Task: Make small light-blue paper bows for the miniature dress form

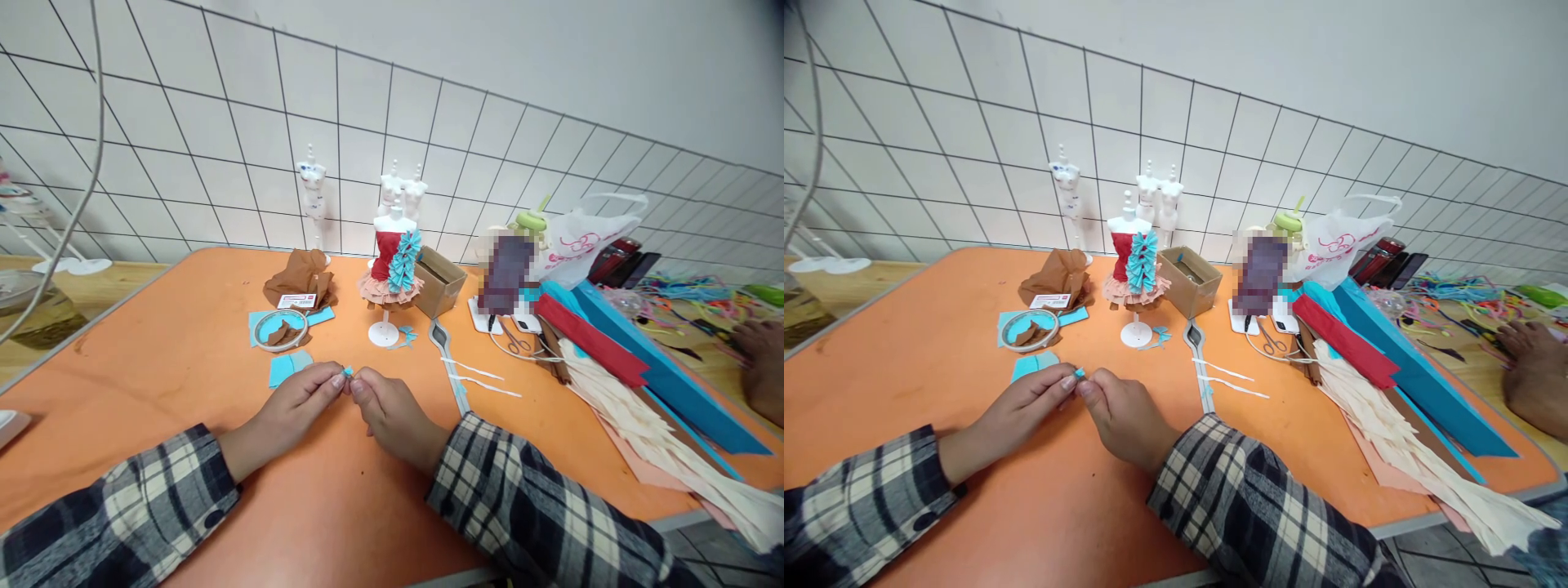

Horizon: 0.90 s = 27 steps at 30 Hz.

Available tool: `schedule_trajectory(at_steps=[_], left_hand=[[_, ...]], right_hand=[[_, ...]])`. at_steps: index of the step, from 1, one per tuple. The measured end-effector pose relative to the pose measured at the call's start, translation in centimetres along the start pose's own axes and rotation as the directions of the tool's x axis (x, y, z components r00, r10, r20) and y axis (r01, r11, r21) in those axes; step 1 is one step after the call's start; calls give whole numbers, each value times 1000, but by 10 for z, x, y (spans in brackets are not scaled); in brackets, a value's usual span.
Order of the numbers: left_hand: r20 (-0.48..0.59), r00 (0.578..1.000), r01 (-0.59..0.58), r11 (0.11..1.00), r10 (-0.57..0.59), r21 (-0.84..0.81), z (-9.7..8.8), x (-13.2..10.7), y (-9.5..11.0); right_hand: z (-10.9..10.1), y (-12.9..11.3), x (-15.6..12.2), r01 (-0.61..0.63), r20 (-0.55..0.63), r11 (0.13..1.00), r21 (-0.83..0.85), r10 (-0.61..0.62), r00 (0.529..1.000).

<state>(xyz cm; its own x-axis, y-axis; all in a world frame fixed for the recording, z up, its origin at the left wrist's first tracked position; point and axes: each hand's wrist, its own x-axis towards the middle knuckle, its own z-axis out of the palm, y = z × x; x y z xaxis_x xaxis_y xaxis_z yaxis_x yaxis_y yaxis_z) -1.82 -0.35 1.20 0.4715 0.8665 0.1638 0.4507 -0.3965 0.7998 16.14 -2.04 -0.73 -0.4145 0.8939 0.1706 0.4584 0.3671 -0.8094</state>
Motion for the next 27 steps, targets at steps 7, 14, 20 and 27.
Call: schedule_trajectory(at_steps=[7, 14, 20, 27], left_hand=[[23, 1000, -8, 999, 9, -44, 1, 2, 0], [26, 1000, -4, 999, 6, -48, 3, 4, -6], [27, 1000, -2, 998, 4, -68, 3, 6, -5], [21, 1000, -7, 999, 9, -54, 4, 6, -7]], right_hand=[[-1, 0, 2, -19, 6, 999, 43, 19, 1000], [1, 2, 4, -49, 38, 991, 127, 44, 998], [5, 6, 6, -34, 27, 961, 276, 28, 999], [2, 3, 7, -60, 59, 944, 324, 44, 997]])
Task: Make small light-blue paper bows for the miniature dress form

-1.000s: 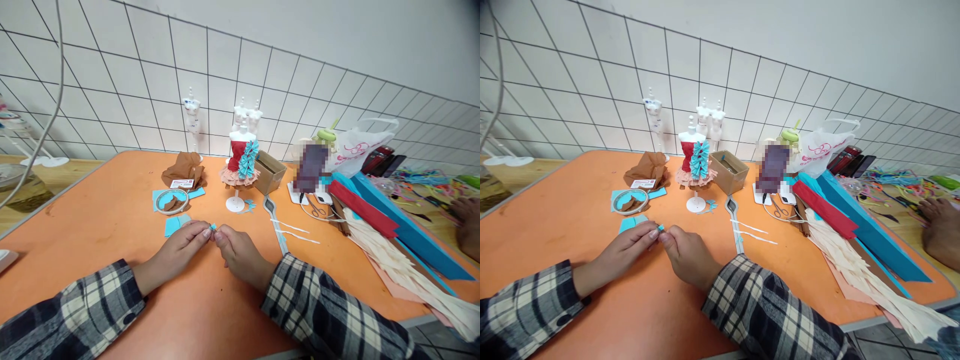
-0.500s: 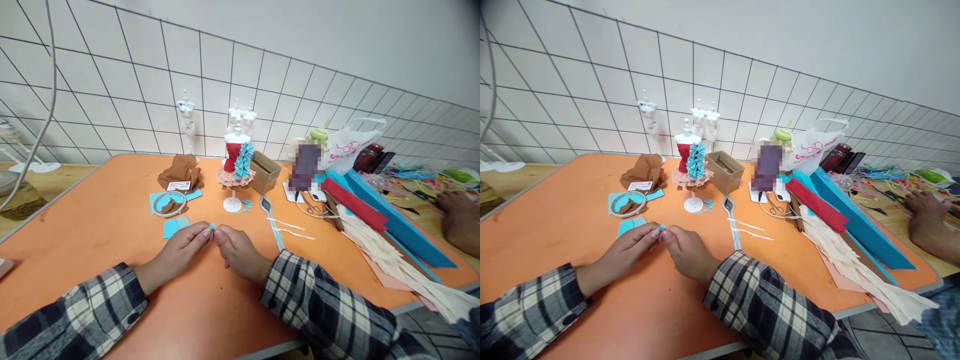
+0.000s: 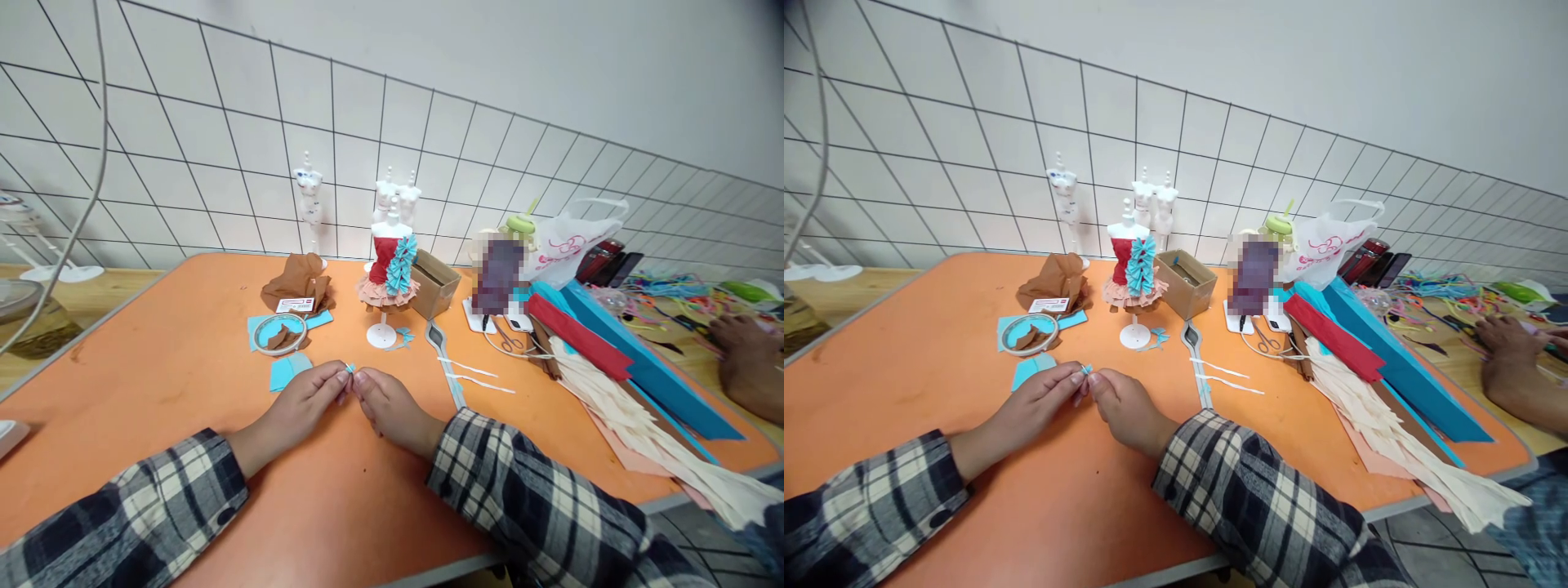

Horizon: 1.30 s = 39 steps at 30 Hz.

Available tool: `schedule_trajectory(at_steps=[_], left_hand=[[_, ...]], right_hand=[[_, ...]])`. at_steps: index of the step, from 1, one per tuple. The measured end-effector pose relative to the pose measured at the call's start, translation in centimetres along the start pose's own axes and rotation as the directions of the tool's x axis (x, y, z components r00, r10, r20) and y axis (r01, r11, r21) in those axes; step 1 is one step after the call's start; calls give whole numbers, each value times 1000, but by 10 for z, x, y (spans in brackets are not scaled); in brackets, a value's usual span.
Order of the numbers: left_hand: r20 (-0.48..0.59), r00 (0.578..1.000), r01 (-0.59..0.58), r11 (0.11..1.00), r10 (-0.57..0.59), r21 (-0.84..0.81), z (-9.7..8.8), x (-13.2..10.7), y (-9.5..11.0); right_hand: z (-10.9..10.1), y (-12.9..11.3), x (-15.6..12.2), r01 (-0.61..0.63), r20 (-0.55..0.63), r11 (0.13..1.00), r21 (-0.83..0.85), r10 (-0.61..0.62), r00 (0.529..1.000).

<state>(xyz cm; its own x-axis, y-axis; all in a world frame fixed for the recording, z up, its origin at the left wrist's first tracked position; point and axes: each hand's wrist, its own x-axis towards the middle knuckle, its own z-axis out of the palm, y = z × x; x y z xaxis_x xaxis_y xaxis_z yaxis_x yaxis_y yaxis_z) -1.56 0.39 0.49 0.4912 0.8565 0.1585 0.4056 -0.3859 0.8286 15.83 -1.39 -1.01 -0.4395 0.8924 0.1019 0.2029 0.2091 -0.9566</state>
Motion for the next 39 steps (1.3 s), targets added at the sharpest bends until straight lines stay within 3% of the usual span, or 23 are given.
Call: schedule_trajectory(at_steps=[7, 11, 15, 19, 23, 28, 32, 36, 39], left_hand=[[8, 1000, 1, 1000, -1, -7, 1, 2, 0], [22, 999, 31, 999, -32, 25, 0, 1, -1], [65, 998, -22, 999, 19, 48, 1, -1, 1], [35, 997, -63, 998, 62, 31, 2, -2, 2], [22, 998, -66, 998, 66, 14, 2, -1, 1], [52, 995, -78, 996, 80, -50, 1, 0, 0], [-14, 999, -40, 998, 39, -52, -3, -1, -5], [-52, 998, 19, 998, -22, -56, -6, -1, -9], [-11, 1000, 24, 995, -26, -100, -6, -1, -6]], right_hand=[[3, 4, 0, -74, -3, 993, 95, 75, 997], [-2, 8, 1, -63, -149, 980, 188, 92, 985], [-11, 5, 3, 31, -258, 999, -35, -39, 965], [-12, 4, 4, 106, -268, 969, -224, -165, 949], [-10, 4, 2, 185, -237, 940, -287, -257, 937], [-10, 4, 3, 163, -232, 943, -289, -234, 944], [-14, 7, 6, 133, -219, 947, -291, -202, 955], [-19, 9, 7, 99, -281, 949, -299, -187, 941], [-19, 9, 5, 111, -288, 955, -276, -193, 938]])
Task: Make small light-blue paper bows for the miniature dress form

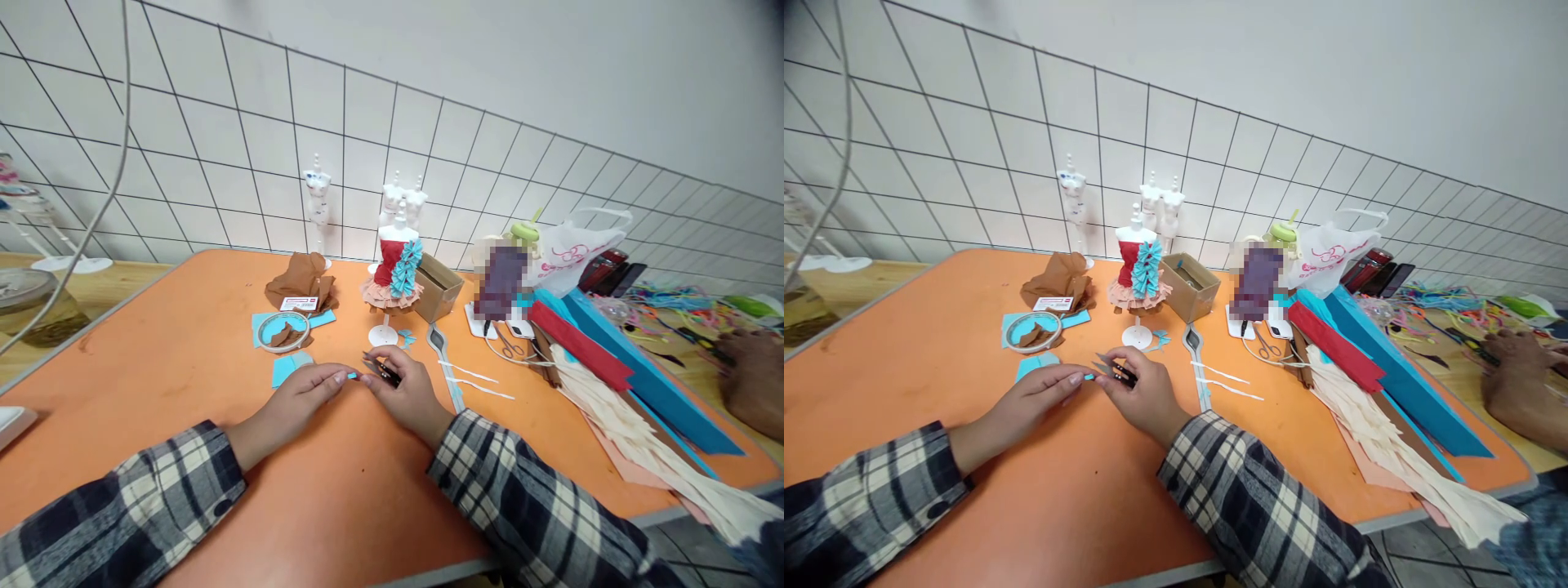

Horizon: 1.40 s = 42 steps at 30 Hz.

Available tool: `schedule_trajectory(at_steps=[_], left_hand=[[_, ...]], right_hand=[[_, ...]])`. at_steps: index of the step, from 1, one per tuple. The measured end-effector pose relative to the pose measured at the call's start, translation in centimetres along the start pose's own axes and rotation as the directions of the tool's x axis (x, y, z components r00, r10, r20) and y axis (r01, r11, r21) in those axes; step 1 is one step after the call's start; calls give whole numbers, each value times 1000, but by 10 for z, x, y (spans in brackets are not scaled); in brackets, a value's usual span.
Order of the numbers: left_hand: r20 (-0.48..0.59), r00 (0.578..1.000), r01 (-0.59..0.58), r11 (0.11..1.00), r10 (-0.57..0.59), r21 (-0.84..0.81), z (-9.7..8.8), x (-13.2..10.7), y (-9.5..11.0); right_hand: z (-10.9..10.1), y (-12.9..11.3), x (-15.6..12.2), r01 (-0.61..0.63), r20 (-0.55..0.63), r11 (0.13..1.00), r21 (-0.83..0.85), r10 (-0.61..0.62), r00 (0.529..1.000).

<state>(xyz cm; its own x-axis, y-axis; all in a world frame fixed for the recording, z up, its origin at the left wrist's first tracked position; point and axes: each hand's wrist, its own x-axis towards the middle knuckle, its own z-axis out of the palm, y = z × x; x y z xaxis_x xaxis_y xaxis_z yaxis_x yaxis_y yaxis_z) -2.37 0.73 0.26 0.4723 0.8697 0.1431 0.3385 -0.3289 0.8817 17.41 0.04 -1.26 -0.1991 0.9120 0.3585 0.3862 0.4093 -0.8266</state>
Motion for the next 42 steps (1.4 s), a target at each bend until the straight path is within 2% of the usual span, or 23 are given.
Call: schedule_trajectory(at_steps=[3, 7, 11, 15, 17, 20, 22, 24, 27, 29, 30, 32, 34, 36, 39, 40, 42], left_hand=[[46, 998, -36, 999, 35, 10, 2, -1, 3], [26, 998, -63, 990, 60, 122, 2, -3, 3], [73, 993, -111, 974, 98, 199, 0, -4, 1], [72, 990, -138, 956, 123, 259, 0, -5, 0], [34, 994, -110, 965, 106, 236, 0, -5, 2], [-117, 992, -28, 987, 47, 159, -3, -4, 4], [-190, 980, -27, 990, 53, 135, -4, -3, 5], [-153, 981, -100, 989, 117, 111, -4, -4, 5], [-64, 977, -207, 978, 205, -14, -1, -8, 6], [-71, 978, -201, 977, 195, -75, 1, -10, 6], [-71, 980, -190, 978, 184, -86, 1, -10, 7], [-60, 983, -177, 981, 173, -79, 2, -9, 7], [-59, 982, -184, 981, 180, -64, 1, -7, 7], [-86, 979, -189, 981, 185, -39, 0, -5, 7], [-91, 978, -186, 981, 190, 51, -1, -5, 9], [-80, 978, -184, 979, 191, 91, -1, -5, 10], [-47, 978, -193, 969, 202, 151, 0, -5, 11]], right_hand=[[2, 0, -2, 36, 41, 997, -65, -34, 999], [2, -2, -4, 85, 69, 991, -100, -78, 995], [0, -6, -4, 106, 126, 983, -149, -87, 988], [1, -7, -5, 100, 131, 975, -198, -75, 989], [1, -6, -4, 59, 97, 989, -138, -46, 994], [1, -8, -1, -69, 21, 993, 98, 68, 997], [2, -10, 0, -180, 52, 940, 290, 172, 984], [3, -13, 0, -283, 143, 835, 472, 244, 959], [7, -17, -3, -392, 277, 601, 697, 278, 920], [8, -20, -6, -454, 378, 464, 761, 252, 891], [8, -22, -7, -491, 433, 422, 762, 233, 871], [8, -24, -9, -559, 523, 395, 729, 205, 827], [9, -26, -11, -601, 574, 411, 685, 204, 793], [8, -26, -11, -589, 545, 454, 668, 240, 803], [5, -23, -11, -453, 337, 643, 617, 304, 891], [3, -22, -11, -395, 274, 723, 567, 287, 918], [2, -21, -11, -281, 224, 859, 428, 201, 954]])
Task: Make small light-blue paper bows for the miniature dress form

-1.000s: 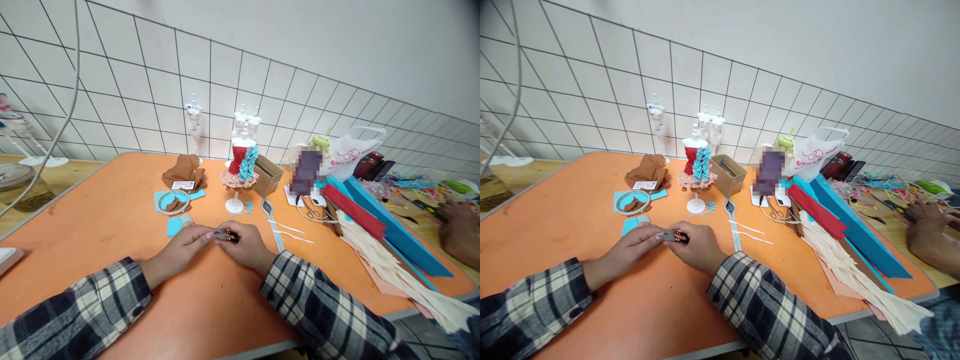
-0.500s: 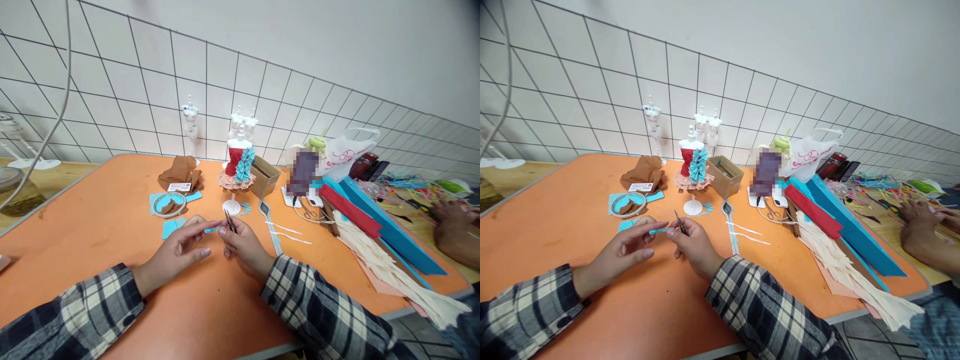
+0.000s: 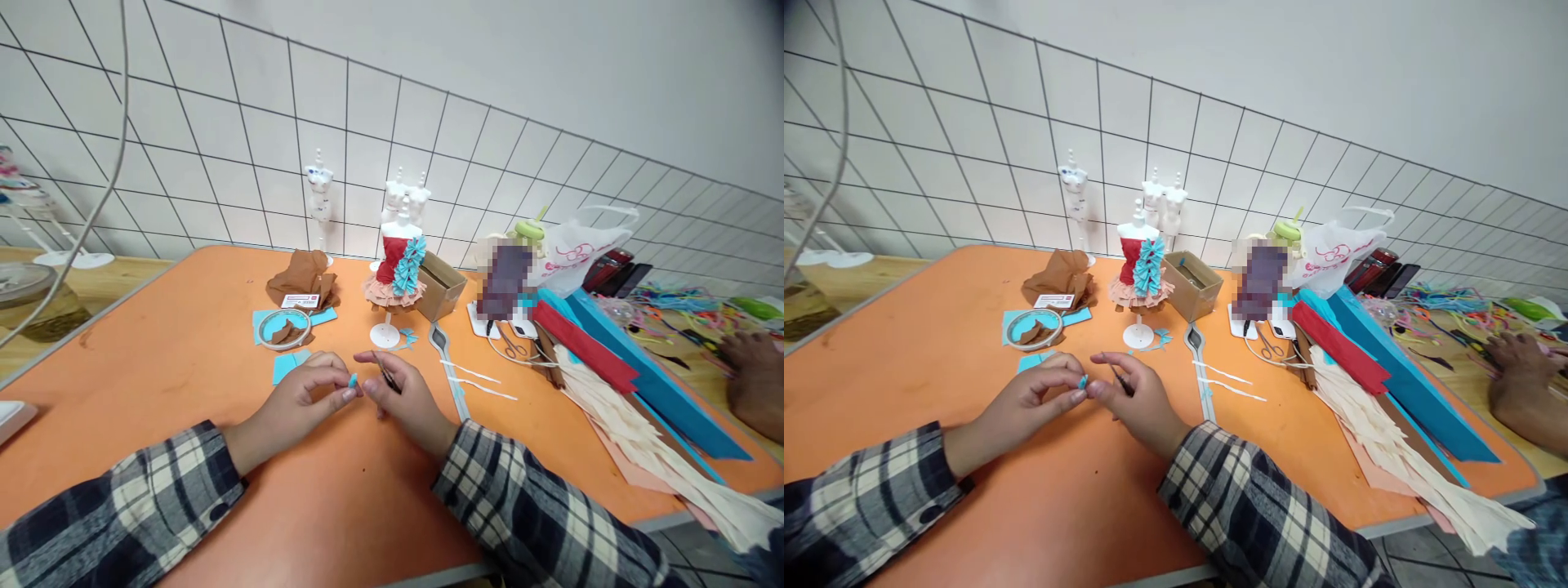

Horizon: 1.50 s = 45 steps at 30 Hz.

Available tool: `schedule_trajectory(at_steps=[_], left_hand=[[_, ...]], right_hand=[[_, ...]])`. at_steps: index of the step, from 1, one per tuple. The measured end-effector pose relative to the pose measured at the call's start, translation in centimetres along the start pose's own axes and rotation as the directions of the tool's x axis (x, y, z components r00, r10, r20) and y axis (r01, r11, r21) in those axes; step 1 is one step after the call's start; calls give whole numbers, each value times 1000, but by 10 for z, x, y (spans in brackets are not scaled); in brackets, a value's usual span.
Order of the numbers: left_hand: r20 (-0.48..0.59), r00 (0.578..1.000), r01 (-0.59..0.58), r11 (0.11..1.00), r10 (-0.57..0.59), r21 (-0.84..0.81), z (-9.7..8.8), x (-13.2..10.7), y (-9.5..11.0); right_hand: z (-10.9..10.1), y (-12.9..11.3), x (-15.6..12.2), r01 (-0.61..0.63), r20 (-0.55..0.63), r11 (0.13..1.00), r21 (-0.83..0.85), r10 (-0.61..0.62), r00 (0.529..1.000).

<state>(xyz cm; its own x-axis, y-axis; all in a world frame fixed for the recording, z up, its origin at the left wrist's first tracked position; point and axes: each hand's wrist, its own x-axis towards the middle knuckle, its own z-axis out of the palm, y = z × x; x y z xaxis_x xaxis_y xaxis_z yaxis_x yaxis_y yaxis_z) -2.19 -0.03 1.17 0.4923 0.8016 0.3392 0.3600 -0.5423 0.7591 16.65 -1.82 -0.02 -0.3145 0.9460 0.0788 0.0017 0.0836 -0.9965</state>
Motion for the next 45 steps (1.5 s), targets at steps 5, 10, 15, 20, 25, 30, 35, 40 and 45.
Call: schedule_trajectory(at_steps=[5, 10, 15, 20, 25, 30, 35, 40, 45], left_hand=[[50, 999, -22, 995, 17, 94, 3, 1, -2], [67, 998, -35, 972, 20, 233, 4, 0, -4], [74, 997, -53, 968, 36, 246, 4, -1, 0], [4, 999, 31, 995, -32, 97, 2, 1, 2], [-97, 977, 191, 982, -189, 6, 1, 1, -1], [-90, 974, 204, 978, -207, -43, 5, -1, 0], [-81, 986, 150, 988, -146, 46, 7, -1, 1], [-55, 995, 86, 989, -79, 121, 6, 0, 2], [-41, 996, 89, 990, -85, 113, 6, 0, 2]], right_hand=[[5, 5, -1, 102, -65, 950, -294, -126, 990], [7, 4, 0, 22, -194, 930, -366, -100, 976], [4, 0, 1, 26, -174, 958, -285, -79, 982], [2, 7, 0, -69, -185, 985, -155, 40, 982], [4, 12, -5, -31, -52, 955, -296, 17, 999], [6, 11, -6, 6, -41, 930, -368, -23, 999], [6, 11, -6, -5, -12, 932, -363, 1, 1000], [7, 10, -7, -27, 6, 946, -324, 31, 1000], [7, 13, -5, -10, -4, 944, -329, 10, 1000]])
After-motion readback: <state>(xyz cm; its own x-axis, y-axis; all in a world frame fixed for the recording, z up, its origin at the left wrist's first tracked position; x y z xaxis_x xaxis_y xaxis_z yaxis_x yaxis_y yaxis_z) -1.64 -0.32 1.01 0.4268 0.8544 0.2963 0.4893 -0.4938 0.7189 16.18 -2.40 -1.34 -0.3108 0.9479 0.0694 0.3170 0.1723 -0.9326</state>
